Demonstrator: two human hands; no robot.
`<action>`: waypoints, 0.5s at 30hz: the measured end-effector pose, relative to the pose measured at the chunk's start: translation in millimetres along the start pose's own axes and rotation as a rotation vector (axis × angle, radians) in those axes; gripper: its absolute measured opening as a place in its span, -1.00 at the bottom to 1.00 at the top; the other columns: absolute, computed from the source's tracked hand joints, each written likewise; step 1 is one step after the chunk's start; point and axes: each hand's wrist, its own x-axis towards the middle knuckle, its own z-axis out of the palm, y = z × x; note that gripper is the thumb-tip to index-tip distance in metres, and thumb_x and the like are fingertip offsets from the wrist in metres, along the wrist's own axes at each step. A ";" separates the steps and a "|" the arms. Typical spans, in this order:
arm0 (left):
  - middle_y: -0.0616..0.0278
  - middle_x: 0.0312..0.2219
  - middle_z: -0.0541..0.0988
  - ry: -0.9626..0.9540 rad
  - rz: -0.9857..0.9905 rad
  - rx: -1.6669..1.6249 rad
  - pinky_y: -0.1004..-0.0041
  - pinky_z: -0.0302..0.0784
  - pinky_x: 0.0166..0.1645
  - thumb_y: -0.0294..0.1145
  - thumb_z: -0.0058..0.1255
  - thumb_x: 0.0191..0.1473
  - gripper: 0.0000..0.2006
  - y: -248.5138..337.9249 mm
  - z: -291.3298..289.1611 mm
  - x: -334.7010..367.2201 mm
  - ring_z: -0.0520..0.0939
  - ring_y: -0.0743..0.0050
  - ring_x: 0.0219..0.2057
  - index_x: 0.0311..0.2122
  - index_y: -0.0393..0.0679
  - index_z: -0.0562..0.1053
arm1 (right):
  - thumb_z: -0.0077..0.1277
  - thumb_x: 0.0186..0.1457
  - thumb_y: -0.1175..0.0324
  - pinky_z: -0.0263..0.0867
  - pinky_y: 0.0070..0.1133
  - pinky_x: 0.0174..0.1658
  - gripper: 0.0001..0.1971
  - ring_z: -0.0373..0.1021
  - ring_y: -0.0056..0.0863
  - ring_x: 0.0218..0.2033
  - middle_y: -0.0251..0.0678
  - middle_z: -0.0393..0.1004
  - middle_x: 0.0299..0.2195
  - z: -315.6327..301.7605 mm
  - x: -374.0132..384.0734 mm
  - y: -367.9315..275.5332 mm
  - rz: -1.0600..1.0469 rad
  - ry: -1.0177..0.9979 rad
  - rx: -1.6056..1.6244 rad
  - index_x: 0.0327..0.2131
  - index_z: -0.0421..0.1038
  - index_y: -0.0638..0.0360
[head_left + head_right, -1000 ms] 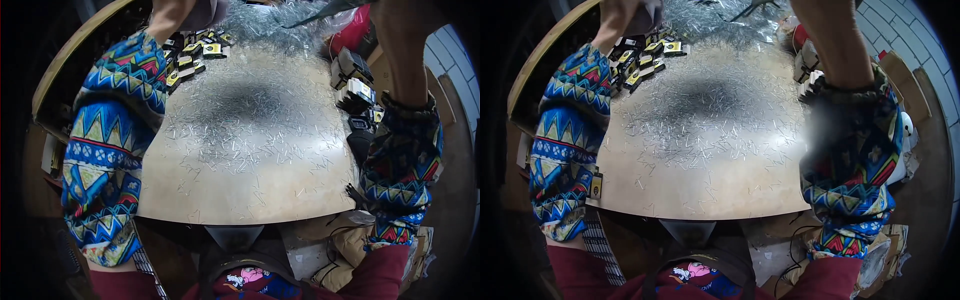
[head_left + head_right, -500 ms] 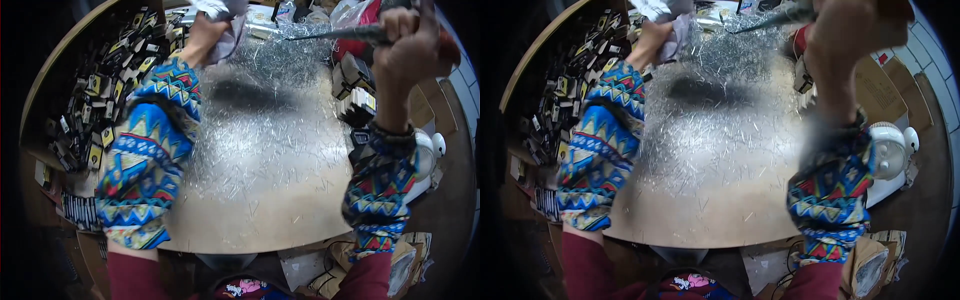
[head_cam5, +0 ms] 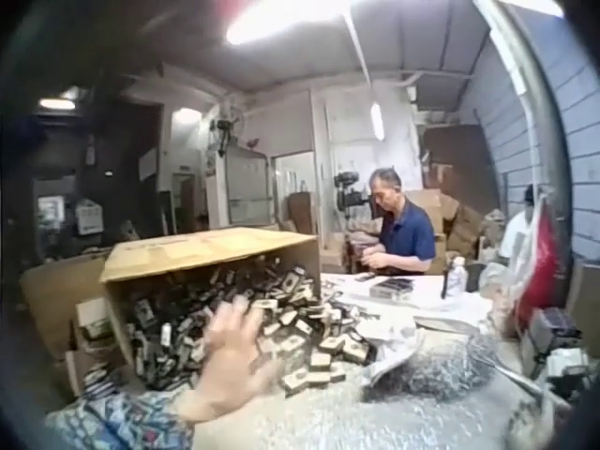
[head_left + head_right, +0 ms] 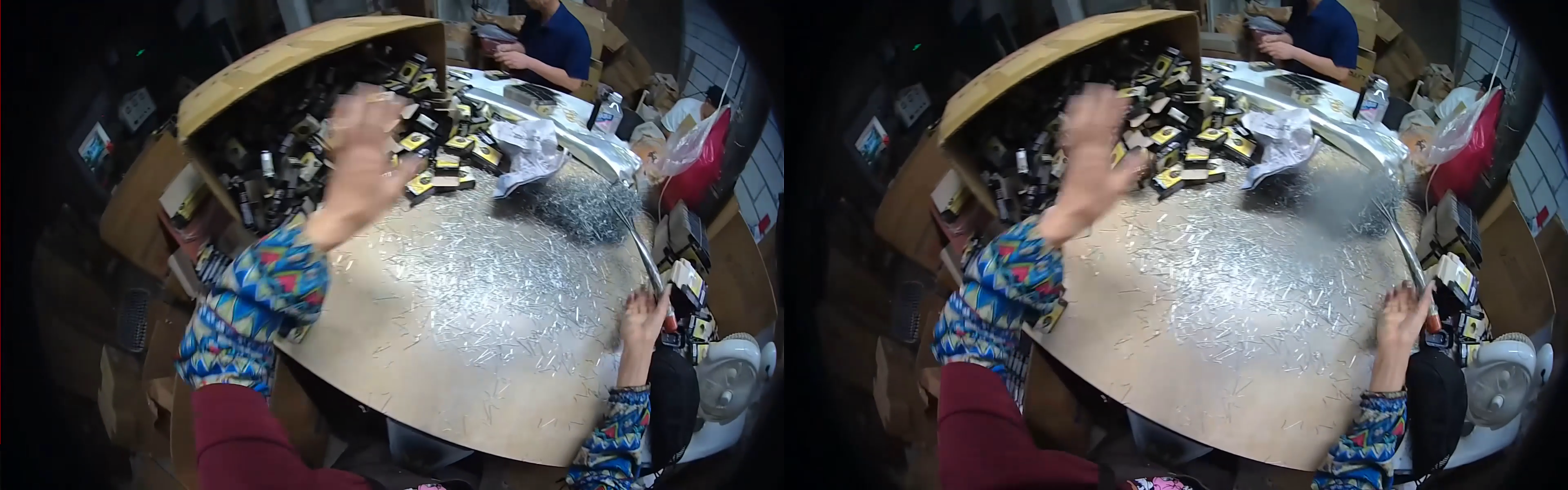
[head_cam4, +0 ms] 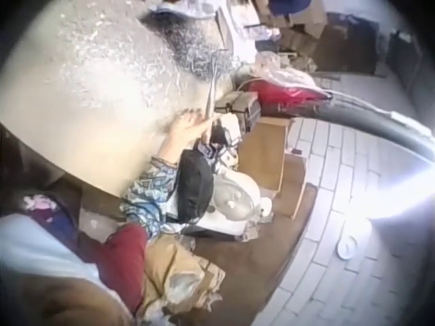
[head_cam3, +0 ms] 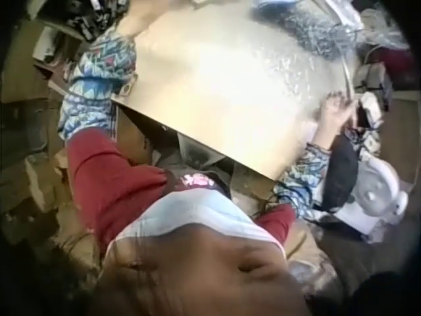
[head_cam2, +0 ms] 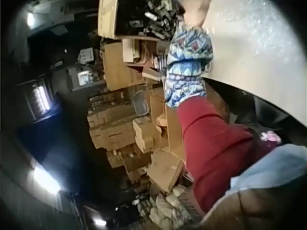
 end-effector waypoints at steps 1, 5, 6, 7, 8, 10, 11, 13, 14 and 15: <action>-0.23 0.25 0.03 0.275 -0.111 0.013 0.03 -0.11 0.33 -0.16 0.22 -0.02 -0.17 -36.0 -20.1 -14.6 -0.06 -0.14 0.31 0.24 -0.33 0.08 | 0.10 0.14 0.17 0.39 -0.54 -0.13 -0.69 0.43 -0.41 -0.25 -0.23 0.49 -0.26 -9.4 -6.4 3.9 0.016 -0.018 0.008 -0.20 0.38 0.22; -0.23 0.20 0.17 0.532 -0.774 0.054 0.07 0.03 0.28 -0.17 0.17 0.00 -0.24 -166.1 -64.4 -82.9 0.13 -0.23 0.24 0.21 -0.34 0.13 | 0.12 0.14 0.22 0.38 -0.63 -0.24 -0.71 0.41 -0.54 -0.30 -0.39 0.49 -0.24 -10.3 -40.5 12.8 0.291 -0.249 -0.177 -0.15 0.39 0.17; -0.26 0.13 0.29 0.353 -0.997 -0.069 0.09 0.13 0.24 -0.18 0.11 0.03 -0.34 -192.3 -67.7 -100.8 0.25 -0.28 0.18 0.16 -0.34 0.22 | 0.09 0.16 0.24 0.43 -0.63 -0.28 -0.74 0.43 -0.57 -0.33 -0.40 0.51 -0.26 -4.4 -51.9 14.7 0.278 -0.291 -0.199 -0.15 0.40 0.15; -0.30 0.03 0.38 0.155 -1.099 0.040 0.08 0.20 0.19 -0.20 0.03 0.04 -0.46 -195.3 -70.9 -103.0 0.33 -0.32 0.11 0.06 -0.35 0.31 | 0.05 0.18 0.28 0.39 -0.68 -0.31 -0.75 0.42 -0.64 -0.34 -0.45 0.51 -0.26 -1.0 -61.6 15.2 0.263 -0.268 -0.256 -0.10 0.40 0.12; -0.34 -0.07 0.47 -0.049 -1.192 0.147 0.07 0.28 0.14 -0.22 -0.06 0.06 -0.56 -197.6 -72.3 -105.4 0.41 -0.37 0.03 -0.03 -0.35 0.40 | 0.05 0.18 0.28 0.39 -0.68 -0.31 -0.75 0.42 -0.64 -0.34 -0.45 0.51 -0.26 2.6 -72.5 14.4 0.257 -0.269 -0.260 -0.10 0.40 0.12; -0.36 -0.19 0.51 -0.022 -1.067 0.172 0.00 0.33 0.08 -0.24 -0.12 0.04 -0.65 -187.9 -66.3 -97.5 0.45 -0.42 -0.05 -0.23 -0.36 0.47 | 0.05 0.17 0.30 0.33 -0.70 -0.35 -0.72 0.40 -0.67 -0.37 -0.47 0.51 -0.27 10.4 -99.6 9.5 0.194 -0.347 -0.391 -0.05 0.40 0.08; -0.35 -0.20 0.51 -0.056 -0.974 0.184 -0.01 0.36 0.03 -0.24 -0.10 0.04 -0.66 -179.6 -71.3 -93.1 0.47 -0.42 -0.08 -0.25 -0.36 0.47 | 0.06 0.16 0.29 0.27 -0.70 -0.38 -0.71 0.38 -0.69 -0.39 -0.50 0.50 -0.30 12.2 -111.6 7.9 0.164 -0.352 -0.468 -0.04 0.40 0.07; -0.34 -0.22 0.52 -0.029 -0.996 0.190 -0.01 0.38 0.00 -0.24 -0.09 0.04 -0.66 -192.8 -79.2 -95.1 0.48 -0.42 -0.09 -0.26 -0.37 0.46 | 0.05 0.17 0.29 0.26 -0.68 -0.36 -0.69 0.37 -0.67 -0.38 -0.46 0.49 -0.30 16.5 -137.8 9.0 0.151 -0.367 -0.543 -0.03 0.39 0.13; -0.34 -0.23 0.52 0.004 -1.007 0.203 -0.02 0.39 -0.02 -0.24 -0.09 0.04 -0.66 -201.2 -85.3 -99.5 0.48 -0.41 -0.11 -0.26 -0.38 0.45 | 0.04 0.17 0.29 0.24 -0.66 -0.34 -0.67 0.37 -0.65 -0.37 -0.43 0.48 -0.30 17.5 -148.2 9.5 0.140 -0.384 -0.603 -0.03 0.38 0.19; -0.34 -0.22 0.52 -0.001 -1.027 0.173 -0.01 0.40 -0.04 -0.21 -0.06 0.05 -0.63 -216.2 -87.9 -106.3 0.48 -0.40 -0.09 -0.24 -0.39 0.44 | 0.03 0.18 0.30 0.26 -0.67 -0.37 -0.69 0.38 -0.65 -0.38 -0.41 0.49 -0.31 19.4 -154.9 9.6 0.138 -0.420 -0.627 -0.04 0.39 0.20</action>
